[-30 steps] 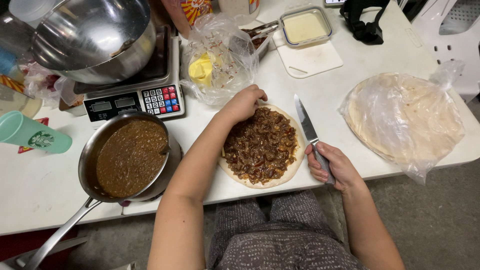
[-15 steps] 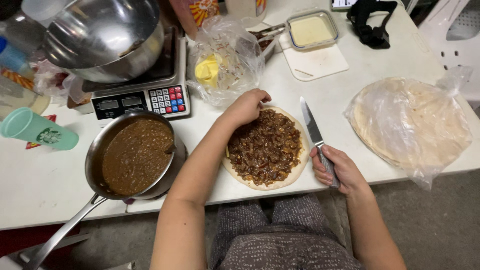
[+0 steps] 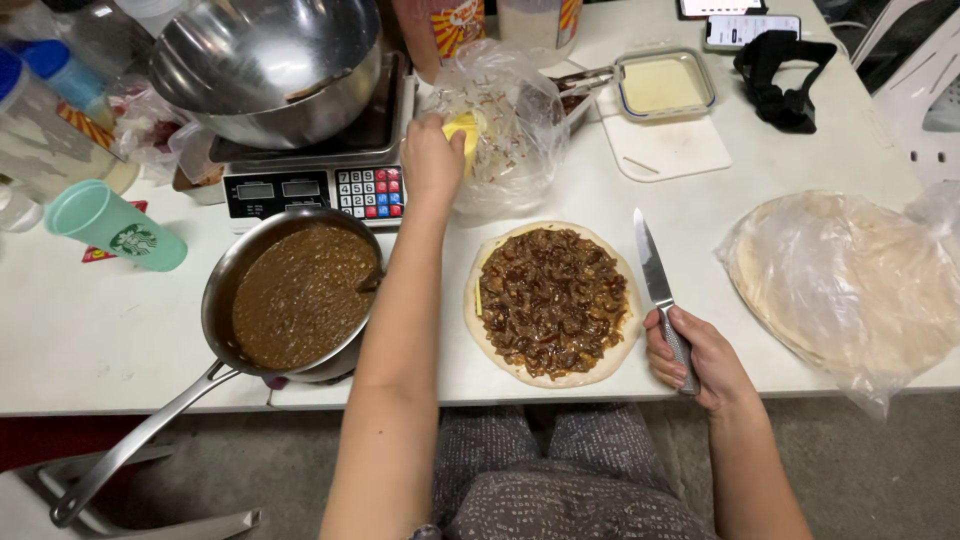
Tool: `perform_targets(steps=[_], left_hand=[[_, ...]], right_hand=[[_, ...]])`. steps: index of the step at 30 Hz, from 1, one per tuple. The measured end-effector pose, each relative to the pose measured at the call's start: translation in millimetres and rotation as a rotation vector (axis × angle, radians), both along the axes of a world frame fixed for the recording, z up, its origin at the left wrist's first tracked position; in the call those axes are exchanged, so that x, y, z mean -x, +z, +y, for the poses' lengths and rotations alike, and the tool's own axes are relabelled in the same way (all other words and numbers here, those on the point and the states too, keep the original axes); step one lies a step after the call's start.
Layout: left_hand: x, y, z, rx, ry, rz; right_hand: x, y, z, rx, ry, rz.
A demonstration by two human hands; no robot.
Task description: The person spreads a brown meat mixture onto a pizza base using tongs, then cuts and places cheese strips over the topping using a knife. The pizza remains on the countertop at the end of the clip.
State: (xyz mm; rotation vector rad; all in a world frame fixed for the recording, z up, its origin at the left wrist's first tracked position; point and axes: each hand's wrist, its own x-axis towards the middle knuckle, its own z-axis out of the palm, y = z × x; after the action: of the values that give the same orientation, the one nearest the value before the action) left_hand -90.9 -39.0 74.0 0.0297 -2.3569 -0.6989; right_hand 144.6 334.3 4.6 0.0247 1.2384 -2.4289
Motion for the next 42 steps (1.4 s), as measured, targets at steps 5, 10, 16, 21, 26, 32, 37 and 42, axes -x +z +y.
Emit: perform_targets(steps=[5,10,16,21,26,32,37,42], left_hand=[[13.8,-11.2,4.0,0.194,0.056,-0.307],[10.2,-19.6,-0.5,0.235,0.076,-0.247],[-17.0,-5.8,9.1,-0.265,-0.104,0.206],[-79.7,-9.0,42.0,-1.108,-0.481,-0.259],[-113.9,-19.8,66.9,-1.527,-0.818,-0.430],[-123.0,-43.7,85.3,-1.429,-0.714,-0.617],[-125.8,-66.4,96.9,-1.649,-0.740,-0.652],[-129.4,-70.0,95.6,-1.567,-0.765,-0.622]], right_hand=[[0.9,1.9,-0.2,0.013,0.012,0.003],[-1.5,-1.4,1.2,0.005,-0.005,0.041],[0.3,2.5,0.9,0.064,0.015,0.015],[-2.0,6.3,-0.7,-0.009,-0.007,-0.001],[-4.8,4.2,-12.5,-0.342,0.018,0.047],[-15.4,10.1,-40.5,-0.925,-0.003,0.237],[-22.4,26.3,-67.5,-1.365,-0.112,0.386],[-19.7,38.4,-87.1,-1.502,-0.125,0.446]])
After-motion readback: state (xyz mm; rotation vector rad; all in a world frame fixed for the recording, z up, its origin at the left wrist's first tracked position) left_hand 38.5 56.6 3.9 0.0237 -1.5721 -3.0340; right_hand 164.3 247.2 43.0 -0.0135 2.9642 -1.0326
